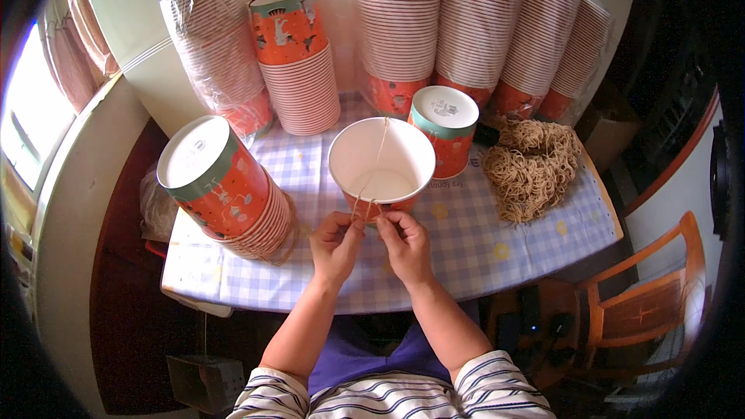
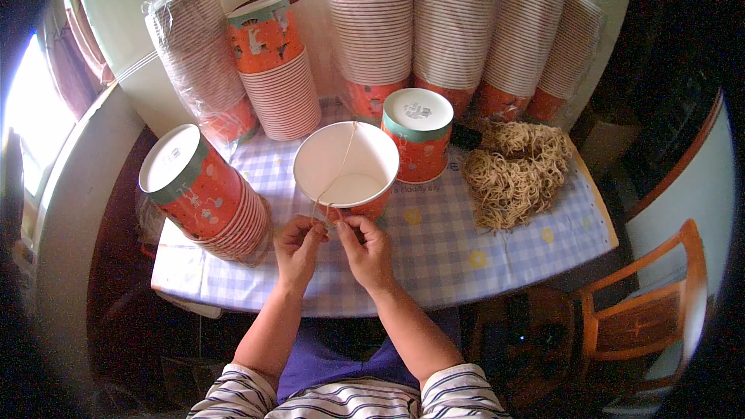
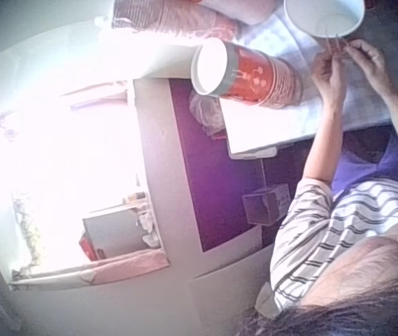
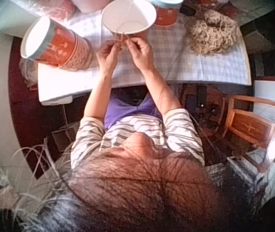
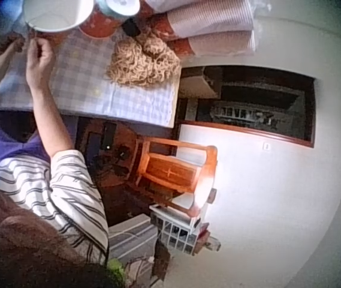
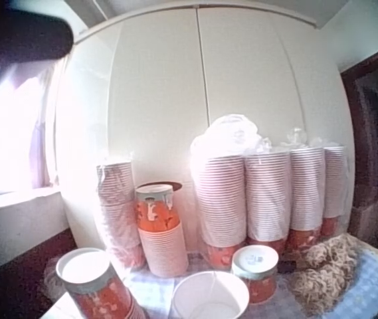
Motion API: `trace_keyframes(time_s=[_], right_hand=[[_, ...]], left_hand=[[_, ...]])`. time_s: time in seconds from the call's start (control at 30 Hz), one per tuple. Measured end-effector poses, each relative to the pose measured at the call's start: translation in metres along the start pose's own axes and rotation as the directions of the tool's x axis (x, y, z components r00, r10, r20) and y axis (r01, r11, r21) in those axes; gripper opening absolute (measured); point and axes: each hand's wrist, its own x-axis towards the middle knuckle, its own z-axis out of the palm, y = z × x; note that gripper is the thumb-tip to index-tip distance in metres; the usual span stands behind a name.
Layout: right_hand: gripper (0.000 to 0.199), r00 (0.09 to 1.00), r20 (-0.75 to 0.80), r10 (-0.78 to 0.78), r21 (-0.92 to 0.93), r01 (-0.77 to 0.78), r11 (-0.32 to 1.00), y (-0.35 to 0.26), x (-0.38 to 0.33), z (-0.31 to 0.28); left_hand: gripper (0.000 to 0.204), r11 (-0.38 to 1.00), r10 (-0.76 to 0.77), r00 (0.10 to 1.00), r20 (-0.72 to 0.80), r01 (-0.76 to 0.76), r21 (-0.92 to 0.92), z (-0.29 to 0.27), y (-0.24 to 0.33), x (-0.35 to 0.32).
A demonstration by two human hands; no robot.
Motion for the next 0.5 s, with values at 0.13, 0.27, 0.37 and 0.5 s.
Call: trace_keyframes(time_s=[0.13, 0.27, 0.37, 0.5], right_hand=[[0.011, 1.0, -0.001, 0.031, 0.079, -0.031, 0.996, -0.0004, -0.0006, 0.0007], [0.013, 0.998, 0.064, 0.007, 0.068, -0.011, 0.998, -0.0058, -0.001, 0.0013], [0.013, 0.997, 0.076, 0.002, 0.028, -0.004, 1.0, -0.002, -0.0003, 0.0015], [0.009, 0.999, 0.044, 0.008, -0.026, -0.006, 1.0, -0.0022, 0.0, 0.0015]], left_hand=[[0.006, 0.999, -0.024, 1.0, 0.016, 0.025, -0.022, -0.0022, -0.0032, -0.0019], [0.003, 0.998, -0.025, 1.0, 0.017, 0.026, -0.063, -0.0007, -0.0025, -0.0027], [0.003, 0.998, -0.027, 0.999, 0.026, 0.028, -0.063, -0.0015, -0.0025, -0.0029], [0.004, 0.991, -0.084, 0.996, 0.032, 0.086, -0.098, -0.0017, 0.0007, -0.0029]])
